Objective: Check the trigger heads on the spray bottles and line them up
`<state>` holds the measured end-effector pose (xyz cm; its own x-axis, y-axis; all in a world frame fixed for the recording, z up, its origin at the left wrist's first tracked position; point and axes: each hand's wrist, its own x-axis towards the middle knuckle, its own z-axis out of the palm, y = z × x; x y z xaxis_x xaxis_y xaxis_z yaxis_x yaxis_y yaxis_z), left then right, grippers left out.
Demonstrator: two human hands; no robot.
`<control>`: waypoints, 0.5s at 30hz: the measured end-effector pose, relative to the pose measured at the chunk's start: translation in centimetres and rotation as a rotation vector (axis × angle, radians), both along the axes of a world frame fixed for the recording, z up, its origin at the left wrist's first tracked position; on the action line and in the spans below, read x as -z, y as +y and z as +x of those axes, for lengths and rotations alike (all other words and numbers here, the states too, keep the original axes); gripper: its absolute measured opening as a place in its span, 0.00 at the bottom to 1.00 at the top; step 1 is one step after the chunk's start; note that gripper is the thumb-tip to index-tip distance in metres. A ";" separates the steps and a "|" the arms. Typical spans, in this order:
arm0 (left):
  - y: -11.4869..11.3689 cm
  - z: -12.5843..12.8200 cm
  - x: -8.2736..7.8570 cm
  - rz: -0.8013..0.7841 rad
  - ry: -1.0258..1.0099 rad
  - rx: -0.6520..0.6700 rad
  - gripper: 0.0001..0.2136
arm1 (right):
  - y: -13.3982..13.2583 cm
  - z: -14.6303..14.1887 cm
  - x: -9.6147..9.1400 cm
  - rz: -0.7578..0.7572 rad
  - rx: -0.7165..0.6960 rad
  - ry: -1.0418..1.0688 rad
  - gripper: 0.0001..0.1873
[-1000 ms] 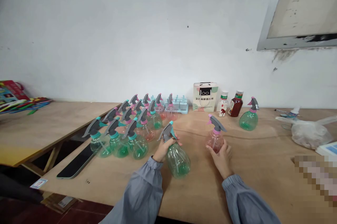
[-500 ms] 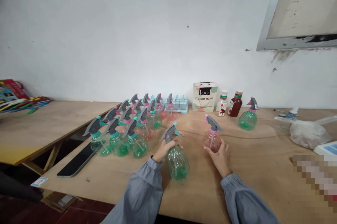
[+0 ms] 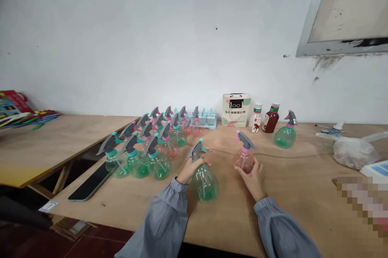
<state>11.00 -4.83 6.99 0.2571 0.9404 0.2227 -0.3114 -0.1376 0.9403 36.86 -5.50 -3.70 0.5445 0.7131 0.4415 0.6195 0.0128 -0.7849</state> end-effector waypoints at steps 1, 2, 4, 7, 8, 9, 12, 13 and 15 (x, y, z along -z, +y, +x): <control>0.2 0.1 0.1 0.003 -0.008 -0.030 0.21 | -0.1 0.0 -0.1 -0.001 -0.002 0.000 0.60; 0.4 0.1 0.3 -0.001 -0.013 -0.061 0.19 | -0.1 -0.1 -0.1 0.001 -0.004 -0.003 0.60; 0.8 0.1 0.8 0.001 0.001 -0.102 0.15 | -0.1 -0.1 -0.1 0.007 -0.010 -0.013 0.59; 1.5 -0.4 1.0 0.124 0.103 -0.156 0.16 | 0.0 0.1 0.1 0.017 -0.017 -0.032 0.59; 1.7 -0.6 1.0 0.187 0.163 -0.194 0.19 | 0.1 0.1 0.2 0.020 -0.019 -0.036 0.59; 1.8 -0.9 0.9 0.249 0.232 -0.250 0.21 | 0.1 0.2 0.3 0.021 -0.023 -0.038 0.58; 2.4 -1.7 0.8 0.400 0.429 -0.447 0.21 | 0.1 0.2 0.3 0.009 -0.033 -0.029 0.58; 2.6 -1.9 0.8 0.441 0.465 -0.505 0.21 | 0.1 0.2 0.3 0.003 -0.034 -0.026 0.58; 3.1 -2.1 1.0 0.506 0.494 -0.603 0.25 | 0.1 0.2 0.3 -0.005 -0.030 -0.025 0.58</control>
<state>8.93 -1.69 6.00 -0.0685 0.7663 0.6388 0.3657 -0.5764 0.7308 37.04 -5.42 -3.95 0.5118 0.7312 0.4510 0.6380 0.0281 -0.7695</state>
